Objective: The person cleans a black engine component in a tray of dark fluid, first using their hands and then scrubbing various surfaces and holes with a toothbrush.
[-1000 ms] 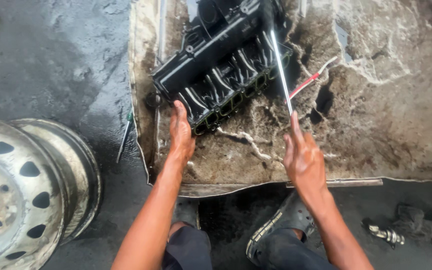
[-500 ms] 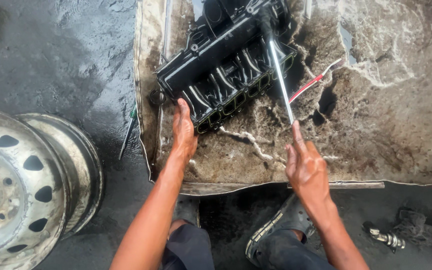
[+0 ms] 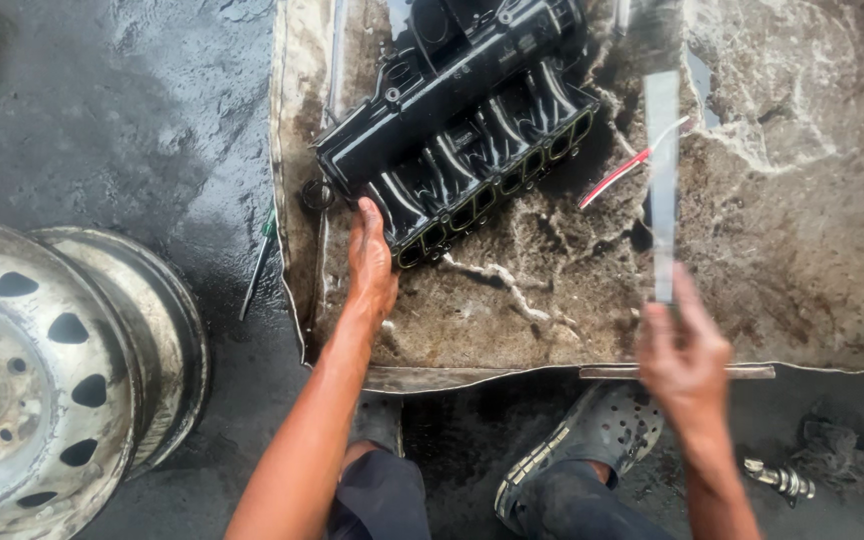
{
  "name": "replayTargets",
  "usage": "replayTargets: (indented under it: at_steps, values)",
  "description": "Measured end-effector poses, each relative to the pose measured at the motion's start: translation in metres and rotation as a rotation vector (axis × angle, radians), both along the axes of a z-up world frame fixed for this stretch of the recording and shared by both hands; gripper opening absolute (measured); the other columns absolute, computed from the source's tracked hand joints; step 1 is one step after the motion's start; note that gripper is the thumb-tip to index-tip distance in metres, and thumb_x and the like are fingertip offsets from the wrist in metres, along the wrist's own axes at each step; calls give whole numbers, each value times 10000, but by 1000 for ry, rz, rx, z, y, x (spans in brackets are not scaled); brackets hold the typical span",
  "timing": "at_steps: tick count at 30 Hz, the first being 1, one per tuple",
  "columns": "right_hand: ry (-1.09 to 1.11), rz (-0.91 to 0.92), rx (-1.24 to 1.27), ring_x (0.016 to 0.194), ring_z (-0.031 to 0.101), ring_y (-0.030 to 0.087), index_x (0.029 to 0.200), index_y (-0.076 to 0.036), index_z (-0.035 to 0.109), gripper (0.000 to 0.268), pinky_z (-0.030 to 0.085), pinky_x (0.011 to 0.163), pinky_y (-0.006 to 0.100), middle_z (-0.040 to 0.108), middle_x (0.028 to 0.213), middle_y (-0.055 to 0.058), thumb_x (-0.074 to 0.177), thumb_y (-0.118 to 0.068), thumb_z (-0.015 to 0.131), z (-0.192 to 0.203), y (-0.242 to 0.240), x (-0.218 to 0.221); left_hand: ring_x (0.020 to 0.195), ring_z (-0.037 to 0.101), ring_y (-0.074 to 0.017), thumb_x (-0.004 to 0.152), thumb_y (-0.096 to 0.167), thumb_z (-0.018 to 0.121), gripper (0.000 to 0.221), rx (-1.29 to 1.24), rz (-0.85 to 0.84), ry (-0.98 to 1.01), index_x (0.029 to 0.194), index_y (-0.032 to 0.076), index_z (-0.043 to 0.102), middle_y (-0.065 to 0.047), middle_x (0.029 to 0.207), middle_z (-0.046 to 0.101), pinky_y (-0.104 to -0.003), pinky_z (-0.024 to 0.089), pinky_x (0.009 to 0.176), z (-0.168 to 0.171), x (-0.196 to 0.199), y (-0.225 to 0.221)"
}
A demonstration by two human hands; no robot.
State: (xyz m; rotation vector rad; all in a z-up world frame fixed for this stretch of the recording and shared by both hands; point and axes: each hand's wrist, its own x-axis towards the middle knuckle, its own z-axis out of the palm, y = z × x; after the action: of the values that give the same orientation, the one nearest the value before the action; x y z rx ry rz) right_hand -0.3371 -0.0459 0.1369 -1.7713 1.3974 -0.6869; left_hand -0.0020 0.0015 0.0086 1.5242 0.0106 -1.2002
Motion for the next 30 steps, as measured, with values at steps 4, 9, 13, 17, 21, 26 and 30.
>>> replayTargets:
  at_steps: [4,9,13,17,21,26,30]
  values:
    - [-150,-265,52,511,528,102,1617,-56,419,554,435,402,262,558,740,42,1093,-186,546,4,-17,-36,1566,17,-348,806,807,388,1050,-22,11,-13,1631,252,52,-54,1719,6,-726,95,1167,-7,0,0]
    - [-227,-433,169,540,492,89,1632,-72,425,557,418,433,260,516,758,-13,1100,-153,566,-30,-56,-94,1577,56,-328,846,785,430,1024,-113,58,26,1632,213,109,-61,1726,70,-680,137,1199,-14,-1,-3]
    - [-193,-505,279,545,506,106,1577,-79,449,518,433,435,285,556,761,11,1080,-138,583,-73,-78,-115,1562,48,-306,837,752,408,995,-23,54,28,1632,238,103,-34,1717,62,-677,135,1171,-7,3,-1]
    - [-153,-525,233,619,587,130,1491,-58,530,525,499,517,319,651,852,47,995,-152,676,-117,-102,-136,1567,179,-302,886,734,487,984,-208,119,32,1625,146,211,-87,1712,185,-577,280,1213,-20,2,-1]
    - [546,-313,-244,835,683,289,1407,-32,649,572,557,730,430,718,979,186,886,-187,828,-143,-112,-152,1553,247,-337,873,718,504,970,-275,118,76,1611,159,214,-111,1697,231,-587,314,1192,-22,2,-2]
    - [445,-330,-64,900,729,325,1440,-51,623,551,569,847,438,744,1036,207,910,-157,732,-128,-88,-135,1559,84,-308,841,743,464,1011,-59,78,43,1627,199,135,-48,1714,102,-666,181,1179,-8,2,0]
    - [505,-173,-397,987,716,331,1344,-8,674,424,557,916,451,729,1131,210,926,-71,715,-116,-76,-120,1556,105,-343,829,762,462,1029,-79,68,43,1635,221,122,-66,1710,101,-690,145,1175,-6,2,1]
